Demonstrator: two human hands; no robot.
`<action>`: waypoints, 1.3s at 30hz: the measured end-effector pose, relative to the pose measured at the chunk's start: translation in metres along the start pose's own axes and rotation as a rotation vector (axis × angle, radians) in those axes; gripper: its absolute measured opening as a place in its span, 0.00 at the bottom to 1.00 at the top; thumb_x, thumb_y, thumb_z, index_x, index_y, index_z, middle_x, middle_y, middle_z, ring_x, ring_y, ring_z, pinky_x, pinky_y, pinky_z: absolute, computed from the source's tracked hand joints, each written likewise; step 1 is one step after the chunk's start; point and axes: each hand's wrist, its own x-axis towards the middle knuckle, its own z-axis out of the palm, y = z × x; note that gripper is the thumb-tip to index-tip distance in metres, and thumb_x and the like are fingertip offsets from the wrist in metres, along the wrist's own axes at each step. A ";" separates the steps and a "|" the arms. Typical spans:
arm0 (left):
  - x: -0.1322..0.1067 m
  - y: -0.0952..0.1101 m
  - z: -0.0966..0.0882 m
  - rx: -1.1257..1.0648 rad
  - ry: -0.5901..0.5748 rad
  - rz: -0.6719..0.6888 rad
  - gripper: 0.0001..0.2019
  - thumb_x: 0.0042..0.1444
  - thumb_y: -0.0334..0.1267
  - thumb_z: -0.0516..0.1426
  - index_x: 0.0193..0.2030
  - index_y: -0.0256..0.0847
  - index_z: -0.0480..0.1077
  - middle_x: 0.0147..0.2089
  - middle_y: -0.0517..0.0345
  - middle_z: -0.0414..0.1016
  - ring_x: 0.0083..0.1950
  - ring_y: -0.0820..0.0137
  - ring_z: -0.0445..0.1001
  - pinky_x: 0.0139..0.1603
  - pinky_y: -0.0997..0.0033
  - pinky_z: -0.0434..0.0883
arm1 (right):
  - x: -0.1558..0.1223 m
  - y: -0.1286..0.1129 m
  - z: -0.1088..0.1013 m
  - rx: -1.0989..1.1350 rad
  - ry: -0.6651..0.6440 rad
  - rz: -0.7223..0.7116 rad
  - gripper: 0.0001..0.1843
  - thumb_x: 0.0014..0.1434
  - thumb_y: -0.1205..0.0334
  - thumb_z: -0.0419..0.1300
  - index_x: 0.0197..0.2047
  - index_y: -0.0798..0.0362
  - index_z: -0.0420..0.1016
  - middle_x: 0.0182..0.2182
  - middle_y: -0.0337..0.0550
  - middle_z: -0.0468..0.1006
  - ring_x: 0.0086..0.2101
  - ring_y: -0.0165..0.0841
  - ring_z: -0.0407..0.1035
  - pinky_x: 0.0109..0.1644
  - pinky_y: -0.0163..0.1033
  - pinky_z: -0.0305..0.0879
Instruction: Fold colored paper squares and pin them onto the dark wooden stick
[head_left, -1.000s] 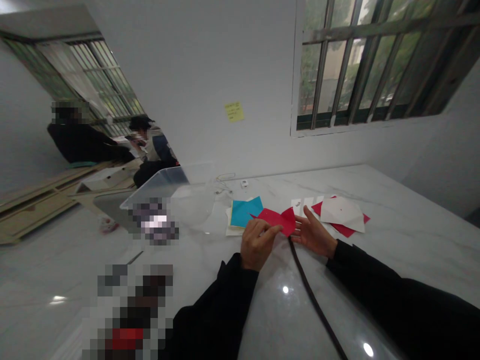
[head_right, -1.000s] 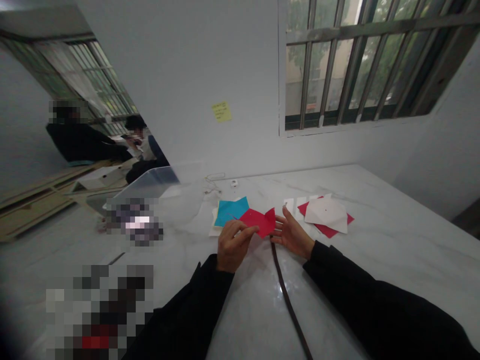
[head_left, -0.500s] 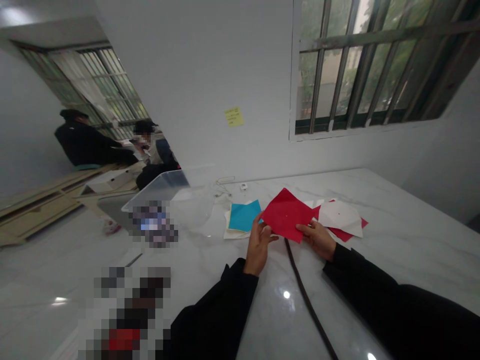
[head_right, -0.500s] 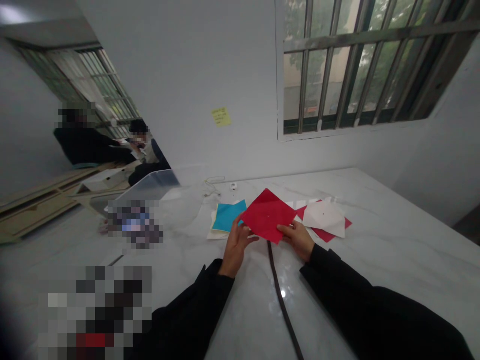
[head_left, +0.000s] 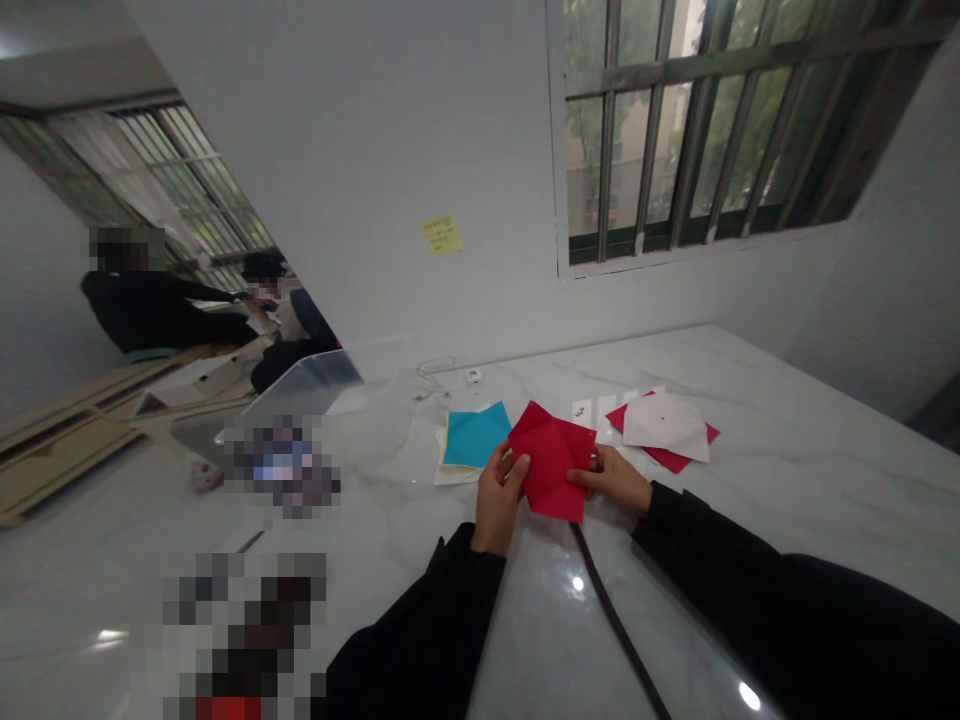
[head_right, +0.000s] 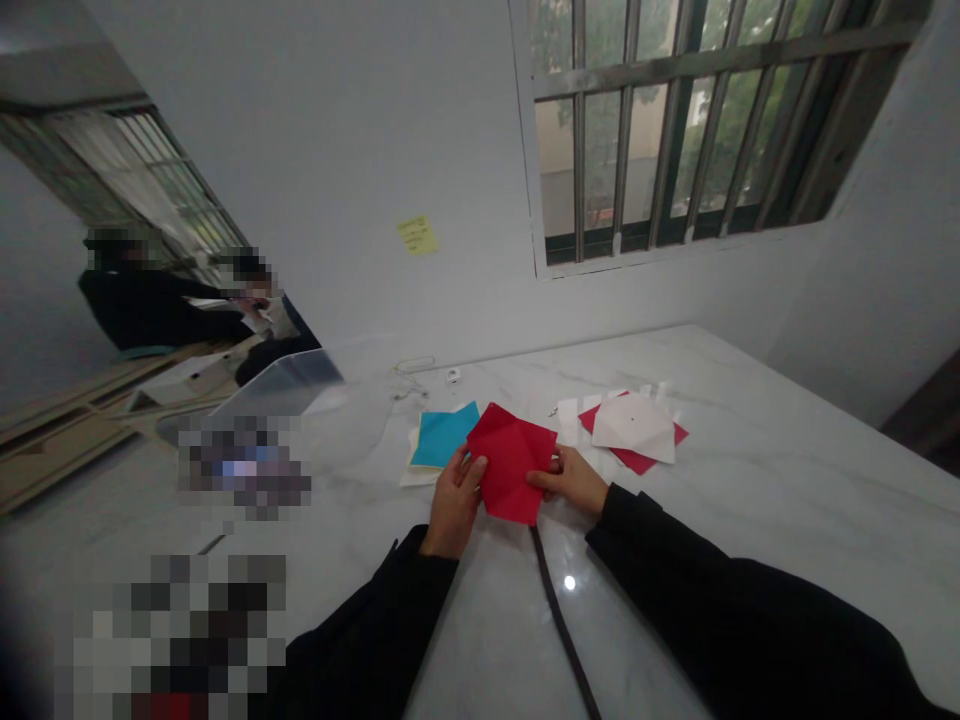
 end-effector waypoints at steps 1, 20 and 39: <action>0.001 -0.002 -0.002 0.029 0.016 0.019 0.28 0.49 0.47 0.65 0.55 0.40 0.68 0.54 0.44 0.75 0.52 0.58 0.76 0.47 0.65 0.75 | 0.000 -0.001 0.000 0.013 0.005 -0.002 0.25 0.47 0.52 0.71 0.46 0.54 0.73 0.31 0.43 0.82 0.25 0.32 0.73 0.27 0.34 0.66; -0.002 -0.016 -0.007 0.173 -0.034 0.050 0.17 0.46 0.45 0.67 0.38 0.35 0.73 0.40 0.48 0.81 0.41 0.62 0.79 0.44 0.66 0.74 | -0.001 -0.005 -0.001 -0.061 -0.138 -0.012 0.21 0.52 0.46 0.66 0.37 0.57 0.80 0.35 0.45 0.81 0.35 0.36 0.73 0.41 0.40 0.67; -0.004 -0.012 -0.005 0.155 -0.183 -0.023 0.19 0.49 0.45 0.66 0.44 0.33 0.76 0.44 0.47 0.81 0.43 0.60 0.78 0.46 0.64 0.74 | -0.003 -0.005 0.003 -0.162 -0.006 -0.026 0.22 0.55 0.43 0.63 0.34 0.57 0.76 0.23 0.38 0.72 0.22 0.27 0.59 0.26 0.34 0.52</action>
